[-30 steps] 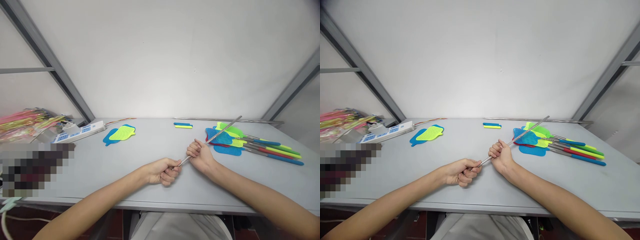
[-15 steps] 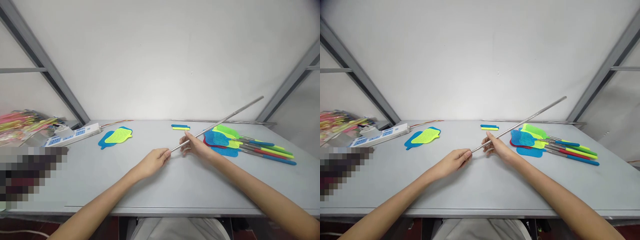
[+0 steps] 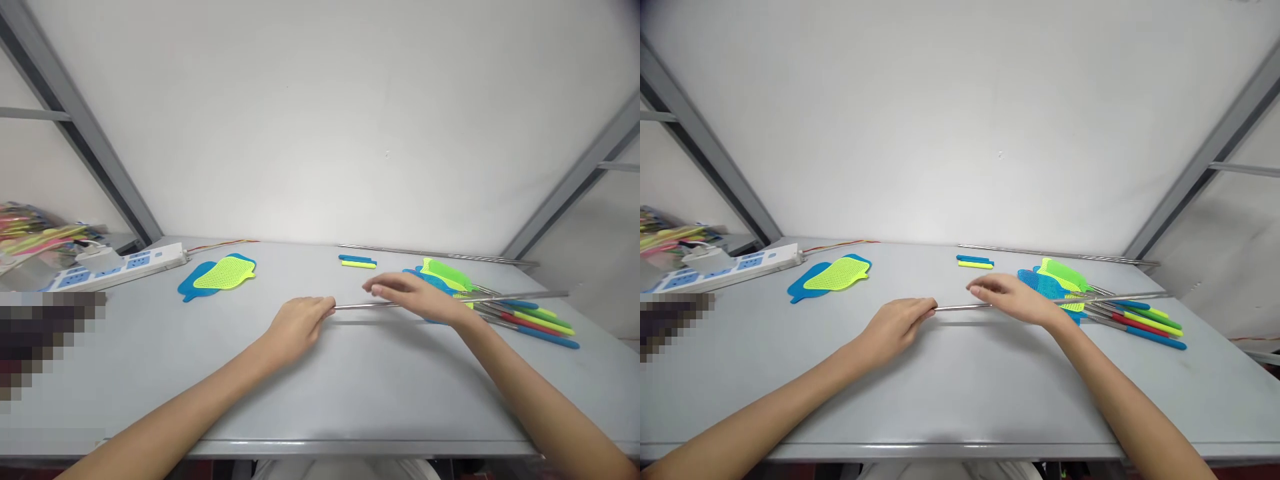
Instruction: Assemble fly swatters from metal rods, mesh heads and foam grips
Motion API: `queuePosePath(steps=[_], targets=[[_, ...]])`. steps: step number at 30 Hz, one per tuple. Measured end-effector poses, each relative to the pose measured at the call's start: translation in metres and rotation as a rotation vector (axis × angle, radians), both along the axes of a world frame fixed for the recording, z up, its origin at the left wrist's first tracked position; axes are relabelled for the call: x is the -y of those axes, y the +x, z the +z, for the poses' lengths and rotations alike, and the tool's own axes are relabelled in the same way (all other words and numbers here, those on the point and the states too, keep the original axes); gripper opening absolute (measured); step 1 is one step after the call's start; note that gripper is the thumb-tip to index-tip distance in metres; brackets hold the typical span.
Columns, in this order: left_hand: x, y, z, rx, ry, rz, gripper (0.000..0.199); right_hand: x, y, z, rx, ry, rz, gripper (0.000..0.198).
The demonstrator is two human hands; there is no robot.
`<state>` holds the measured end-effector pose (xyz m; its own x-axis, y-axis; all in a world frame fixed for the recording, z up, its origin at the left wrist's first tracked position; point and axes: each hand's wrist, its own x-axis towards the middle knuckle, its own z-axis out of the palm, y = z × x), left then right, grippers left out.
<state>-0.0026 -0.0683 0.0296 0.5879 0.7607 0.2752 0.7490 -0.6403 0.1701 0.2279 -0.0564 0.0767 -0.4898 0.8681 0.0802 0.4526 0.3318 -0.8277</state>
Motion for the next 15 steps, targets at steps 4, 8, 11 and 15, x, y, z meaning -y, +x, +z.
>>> queuePosePath(steps=[4, 8, 11, 15], targets=[[-0.003, 0.002, -0.002, -0.197, 0.029, -0.042, 0.035, -0.008, 0.002, -0.005, 0.311, -0.282, 0.188, 0.038], [-0.009, 0.005, -0.006, -0.317, 0.052, -0.068, 0.038, -0.014, -0.006, -0.008, 0.359, -0.369, 0.236, 0.041], [-0.014, 0.006, -0.01, -0.356, 0.03, -0.06, 0.022, -0.02, -0.011, -0.011, 0.378, -0.416, 0.258, 0.041], [-0.02, 0.009, -0.014, -0.365, -0.052, -0.022, 0.026, -0.029, -0.014, -0.015, 0.411, -0.449, 0.299, 0.042]])
